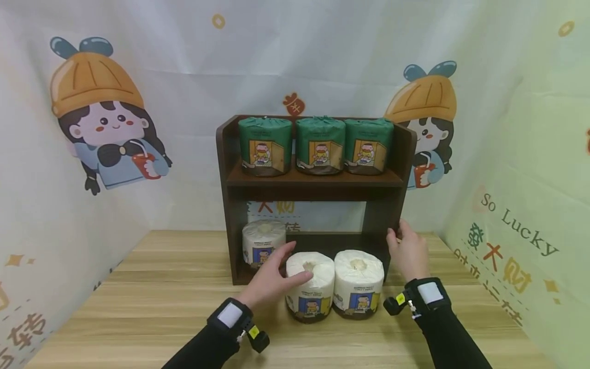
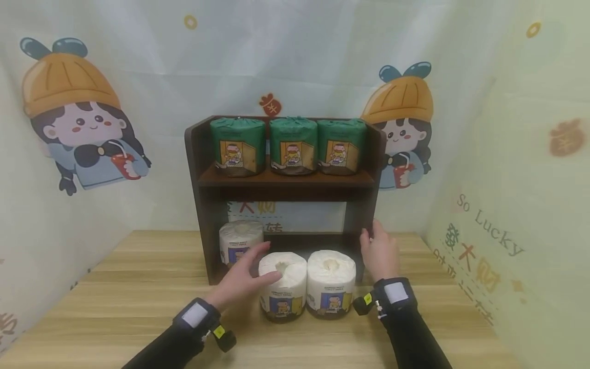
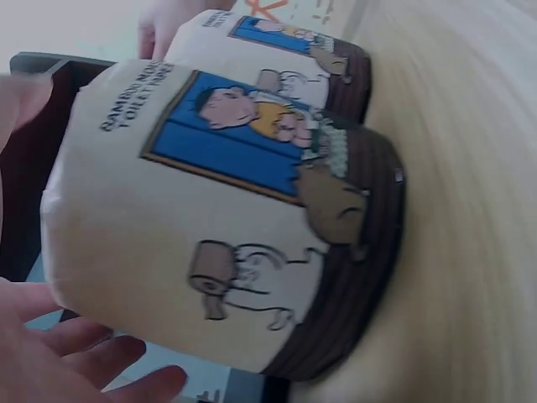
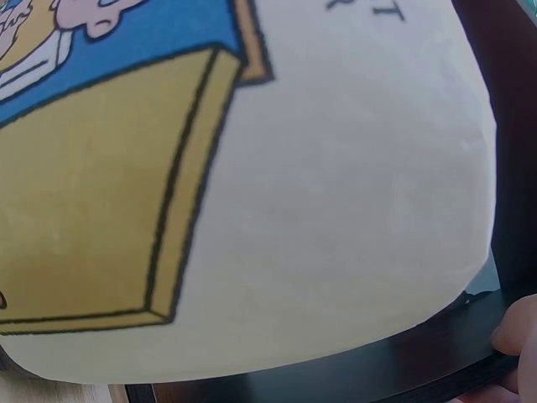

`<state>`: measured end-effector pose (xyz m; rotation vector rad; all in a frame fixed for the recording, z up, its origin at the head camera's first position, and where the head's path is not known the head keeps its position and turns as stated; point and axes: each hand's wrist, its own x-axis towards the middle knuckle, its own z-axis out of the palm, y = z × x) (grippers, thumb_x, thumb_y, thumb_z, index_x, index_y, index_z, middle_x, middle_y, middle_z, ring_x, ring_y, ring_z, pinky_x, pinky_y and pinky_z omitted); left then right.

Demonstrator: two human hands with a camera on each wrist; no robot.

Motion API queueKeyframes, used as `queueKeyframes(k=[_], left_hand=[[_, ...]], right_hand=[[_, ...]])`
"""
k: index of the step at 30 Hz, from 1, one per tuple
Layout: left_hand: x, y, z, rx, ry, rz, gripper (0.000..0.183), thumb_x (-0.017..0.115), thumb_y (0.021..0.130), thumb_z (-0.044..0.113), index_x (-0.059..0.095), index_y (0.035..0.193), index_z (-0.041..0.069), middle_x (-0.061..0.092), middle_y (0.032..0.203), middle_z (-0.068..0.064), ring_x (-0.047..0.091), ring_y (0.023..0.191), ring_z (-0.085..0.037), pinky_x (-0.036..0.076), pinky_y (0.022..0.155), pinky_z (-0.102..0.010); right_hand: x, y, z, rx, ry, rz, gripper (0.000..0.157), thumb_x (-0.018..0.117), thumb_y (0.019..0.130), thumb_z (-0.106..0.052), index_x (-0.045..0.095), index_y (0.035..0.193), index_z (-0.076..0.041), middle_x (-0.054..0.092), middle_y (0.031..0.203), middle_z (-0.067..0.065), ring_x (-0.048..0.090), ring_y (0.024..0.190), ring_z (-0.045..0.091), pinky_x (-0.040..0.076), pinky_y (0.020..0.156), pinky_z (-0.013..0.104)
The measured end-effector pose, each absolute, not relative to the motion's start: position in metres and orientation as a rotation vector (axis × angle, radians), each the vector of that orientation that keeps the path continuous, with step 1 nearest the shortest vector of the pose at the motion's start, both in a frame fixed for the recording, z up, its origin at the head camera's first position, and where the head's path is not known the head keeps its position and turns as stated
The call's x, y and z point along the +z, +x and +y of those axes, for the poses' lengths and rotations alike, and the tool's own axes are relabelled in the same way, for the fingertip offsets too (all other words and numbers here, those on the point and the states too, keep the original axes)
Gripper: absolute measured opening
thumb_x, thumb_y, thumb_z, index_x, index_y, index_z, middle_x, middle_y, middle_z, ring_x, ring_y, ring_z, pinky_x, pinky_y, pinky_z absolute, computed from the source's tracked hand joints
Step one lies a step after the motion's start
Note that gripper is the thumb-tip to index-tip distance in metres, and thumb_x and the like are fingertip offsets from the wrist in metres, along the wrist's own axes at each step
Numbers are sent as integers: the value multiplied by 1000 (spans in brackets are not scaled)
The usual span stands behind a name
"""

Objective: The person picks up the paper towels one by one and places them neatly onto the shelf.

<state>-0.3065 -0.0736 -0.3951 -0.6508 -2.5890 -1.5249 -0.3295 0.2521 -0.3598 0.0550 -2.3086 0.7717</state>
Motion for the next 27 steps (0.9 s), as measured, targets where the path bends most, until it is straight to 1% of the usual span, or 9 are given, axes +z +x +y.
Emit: queueKeyframes(k=[2, 5, 9, 11, 13, 17, 21, 24, 27], left_hand=[[-400, -308, -72, -1512, -685, -2619, 103, 78, 78, 57, 22, 156, 17, 30, 153, -8, 35, 132, -24, 37, 105, -52], [-407, -310, -71, -1501, -736, -2645, 112, 81, 75, 56, 17, 157, 15, 32, 151, -11, 37, 130, -23, 34, 106, -54], [-413, -311, -72, -1549, -755, -2642, 120, 85, 71, 52, 10, 158, 17, 34, 149, -12, 40, 127, -24, 32, 107, -55], [-415, -312, -73, -1561, -746, -2648, 123, 87, 69, 52, 9, 158, 18, 34, 149, -12, 40, 127, -22, 32, 107, -53], [-418, -313, -74, -1563, -756, -2647, 125, 88, 68, 50, 8, 158, 17, 35, 148, -12, 41, 126, -21, 32, 107, -52], [-423, -316, -76, -1595, -829, -2619, 119, 91, 67, 44, 16, 156, 16, 43, 141, -4, 45, 122, -17, 35, 105, -50], [-426, -316, -77, -1635, -881, -2588, 110, 92, 66, 39, 26, 151, 21, 48, 135, 3, 47, 118, -14, 36, 104, -50], [-426, -316, -77, -1641, -890, -2583, 105, 92, 67, 39, 29, 148, 24, 48, 134, 4, 47, 118, -14, 37, 103, -50], [-425, -315, -77, -1640, -898, -2575, 102, 92, 68, 37, 30, 147, 23, 49, 133, 4, 48, 118, -14, 38, 103, -50]], right_hand=[[-360, -330, 252, 774, 49, -2313, 23, 58, 102, -15, 58, 118, 1, 67, 107, 25, 64, 91, 40, 57, 72, 53], [-360, -330, 252, 775, 45, -2317, 23, 58, 102, -15, 58, 119, 1, 67, 108, 25, 64, 91, 40, 57, 72, 53], [-360, -329, 252, 780, 44, -2316, 23, 58, 102, -15, 58, 119, 1, 66, 109, 25, 64, 92, 41, 57, 72, 54], [-360, -329, 252, 781, 43, -2314, 23, 58, 101, -14, 58, 119, 1, 66, 108, 26, 64, 92, 41, 57, 73, 54], [-360, -329, 252, 780, 41, -2311, 22, 59, 101, -13, 58, 118, 1, 66, 109, 26, 64, 92, 41, 57, 73, 54], [-360, -330, 252, 776, 37, -2312, 23, 59, 101, -13, 58, 119, 1, 66, 109, 26, 63, 93, 41, 56, 74, 54], [-360, -331, 252, 769, 35, -2313, 25, 59, 101, -13, 58, 121, 2, 66, 109, 27, 63, 93, 41, 56, 74, 55], [-360, -330, 252, 766, 39, -2310, 26, 59, 101, -13, 57, 122, 2, 66, 109, 27, 64, 92, 42, 56, 74, 55], [-359, -330, 252, 767, 46, -2304, 26, 59, 100, -12, 57, 121, 3, 66, 108, 28, 64, 91, 42, 56, 73, 55]])
